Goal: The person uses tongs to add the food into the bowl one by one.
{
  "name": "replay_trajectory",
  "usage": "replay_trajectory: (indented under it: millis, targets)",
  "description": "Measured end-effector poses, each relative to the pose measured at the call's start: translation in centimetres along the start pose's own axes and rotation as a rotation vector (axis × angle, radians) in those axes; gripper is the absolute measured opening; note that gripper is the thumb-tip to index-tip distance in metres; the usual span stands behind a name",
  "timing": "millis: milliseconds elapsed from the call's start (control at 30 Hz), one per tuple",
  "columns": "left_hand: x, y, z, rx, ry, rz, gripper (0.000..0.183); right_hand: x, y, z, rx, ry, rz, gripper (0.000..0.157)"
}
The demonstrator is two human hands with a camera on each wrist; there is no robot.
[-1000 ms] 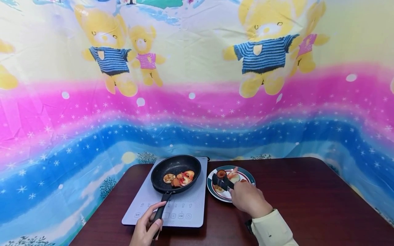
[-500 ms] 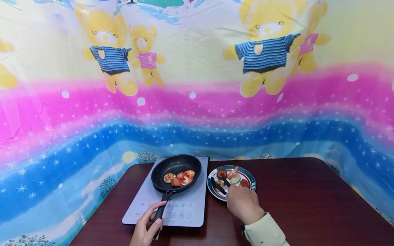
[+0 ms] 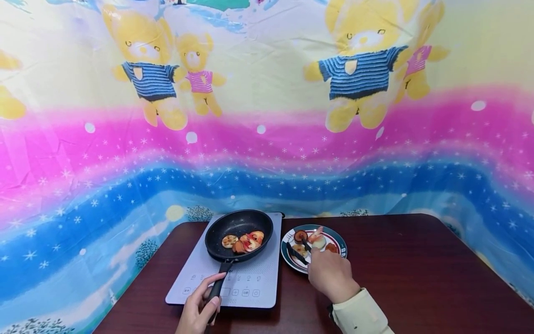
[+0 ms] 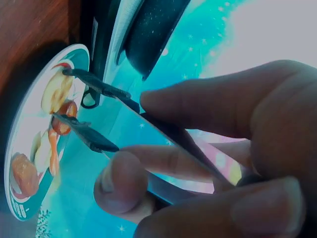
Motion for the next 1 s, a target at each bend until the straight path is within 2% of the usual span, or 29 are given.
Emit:
replay_trajectory:
  millis: [133,467,633,833,1000]
  targets:
    - [0.0,-0.1,0.0,0.004,-0.005,0.003,0.041,-0.2,0.3,0.1,-0.012,0.014,-0.012,0.039]
    - [0.0,-0.2,-0.1,0.007,-0.023,0.032,0.041,-0.5,1.3,-0.3,-0.058,-0.026,-0.058,0.03]
    - [-0.1,-0.2,-0.1,0.021,-0.019,0.031,0.041,-0.5,1.6,-0.7,-0.049,-0.046,-0.045,0.028]
    - [-0.1,-0.1,0.0,0.017,-0.014,0.018,0.041,-0.9,2.0,-1.0,-0.008,-0.066,-0.059,0.045]
    - [0.0,-0.2,0.0,0.023,-0.011,0.024,0.041,-1.1,2.3,-0.9,0.016,-0.079,-0.081,0.036]
Point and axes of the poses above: each hand's wrist, its own x-axis away from the middle knuckle, its own z-axis out of the back of the hand, y = z × x, the point moved 8 cm from there along -x, towards the middle knuckle, and after that the axes turned 8 degrees about y, right-handed, at the moved point
